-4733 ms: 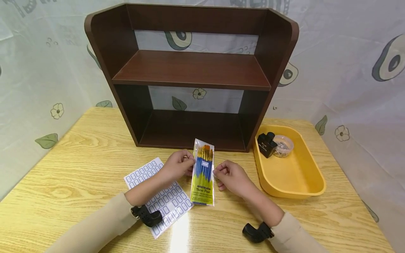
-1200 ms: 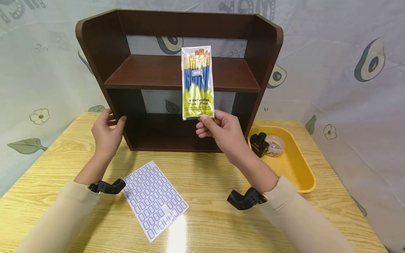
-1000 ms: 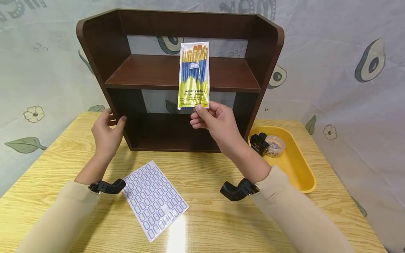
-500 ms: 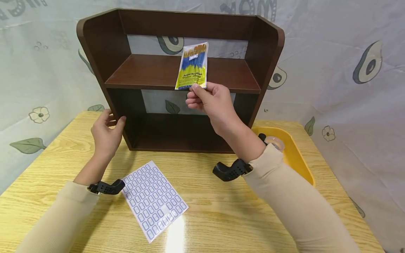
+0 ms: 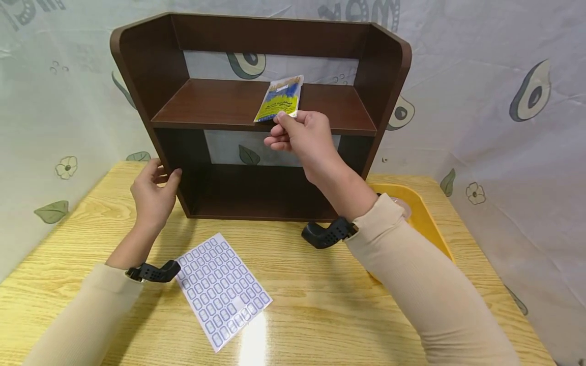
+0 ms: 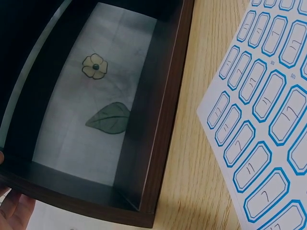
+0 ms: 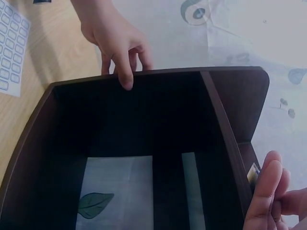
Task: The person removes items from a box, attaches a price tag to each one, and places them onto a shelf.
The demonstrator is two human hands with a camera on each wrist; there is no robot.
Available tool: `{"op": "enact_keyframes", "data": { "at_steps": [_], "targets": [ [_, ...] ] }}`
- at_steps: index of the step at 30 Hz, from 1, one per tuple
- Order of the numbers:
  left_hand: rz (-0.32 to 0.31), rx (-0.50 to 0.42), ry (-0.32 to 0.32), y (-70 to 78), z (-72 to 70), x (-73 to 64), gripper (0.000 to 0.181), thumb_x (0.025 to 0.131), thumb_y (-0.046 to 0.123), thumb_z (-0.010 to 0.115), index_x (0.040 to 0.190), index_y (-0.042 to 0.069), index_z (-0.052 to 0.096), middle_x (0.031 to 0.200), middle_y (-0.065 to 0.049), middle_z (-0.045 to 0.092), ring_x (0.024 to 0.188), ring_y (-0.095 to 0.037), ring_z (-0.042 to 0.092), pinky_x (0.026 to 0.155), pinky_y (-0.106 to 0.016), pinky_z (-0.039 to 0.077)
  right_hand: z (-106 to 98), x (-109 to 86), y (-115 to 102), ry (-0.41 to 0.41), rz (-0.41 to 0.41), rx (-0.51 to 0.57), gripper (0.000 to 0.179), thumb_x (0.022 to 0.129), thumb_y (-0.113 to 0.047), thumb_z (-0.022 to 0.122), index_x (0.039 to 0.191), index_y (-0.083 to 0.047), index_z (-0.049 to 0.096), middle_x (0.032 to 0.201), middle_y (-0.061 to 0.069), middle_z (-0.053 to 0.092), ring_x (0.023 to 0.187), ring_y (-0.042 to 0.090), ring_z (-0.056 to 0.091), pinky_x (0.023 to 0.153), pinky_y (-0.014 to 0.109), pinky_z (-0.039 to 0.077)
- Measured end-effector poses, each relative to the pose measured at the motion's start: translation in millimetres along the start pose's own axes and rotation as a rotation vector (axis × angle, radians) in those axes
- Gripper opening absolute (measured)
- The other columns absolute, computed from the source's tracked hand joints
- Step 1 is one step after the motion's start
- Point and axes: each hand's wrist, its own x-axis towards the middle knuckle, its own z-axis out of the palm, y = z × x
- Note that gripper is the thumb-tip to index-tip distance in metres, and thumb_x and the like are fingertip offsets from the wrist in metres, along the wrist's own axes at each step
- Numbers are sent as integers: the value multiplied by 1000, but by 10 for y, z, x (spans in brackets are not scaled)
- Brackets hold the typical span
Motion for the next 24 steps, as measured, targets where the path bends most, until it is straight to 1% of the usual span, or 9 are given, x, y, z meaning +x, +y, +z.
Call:
{"op": "enact_keyframes", "data": {
  "at_steps": [6,9,11,13,16,18,19,21,24],
  "targets": [
    [-10,10,-1,-2,0,-9,29,102,14,65,128,4,69,119,-20,76,104,-37,76,75,0,44,-2,21,7,10,-17,-1,25,105,-24,62,110,0,66,67,0,62,60,10,72,63,16,60],
    [-19,12,-4,2,-4,-13,29,101,14,65,128,4,69,119,-20,76,104,-37,76,75,-1,44,-11,14,20,16,-20,-9,26,105,-26,62,106,0,66,63,-1,60,57,10,71,61,16,59],
    [-23,11,-3,8,-7,-14,29,101,14,65,128,4,69,119,-20,77,105,-36,76,77,-5,46,-21,8,30,18,-25,-8,27,105,-27,62,104,0,66,62,-1,60,56,10,70,61,16,59],
    [-26,12,-3,14,-8,-13,29,101,14,65,128,5,69,119,-19,77,105,-35,76,81,-13,52,-37,1,38,19,-30,-2,28,105,-28,62,102,0,65,62,-1,59,56,10,70,60,16,58],
    [-27,12,-2,18,-6,-12,29,101,13,65,129,4,69,119,-19,77,105,-35,76,89,-33,62,-62,-12,46,23,-26,9,29,105,-28,62,100,0,65,61,-1,60,56,10,71,61,16,59],
    [-29,7,-5,19,-4,-12,29,101,13,64,129,4,69,120,-20,77,106,-35,76,92,-47,63,-81,-25,48,25,-16,7,29,105,-29,62,100,0,64,62,-1,60,57,10,72,62,16,59],
    [-29,4,-5,18,-4,-12,29,101,13,64,129,3,69,120,-20,76,106,-36,76,94,-51,62,-90,-32,48,25,-12,7,30,105,-29,62,100,0,65,62,-1,60,58,10,72,62,16,59],
    [-29,-2,-6,18,-4,-12,29,102,13,64,129,3,68,121,-20,76,106,-36,76,95,-55,62,-106,-44,47,23,-3,10,30,105,-29,62,102,0,65,63,0,60,59,10,72,62,16,59],
    [-29,-2,-5,15,-5,-11,29,102,13,64,129,3,68,121,-21,76,106,-37,76,95,-55,62,-127,-56,43,15,5,25,29,106,-28,60,106,1,66,65,0,60,60,10,72,63,16,59]
  ]
}}
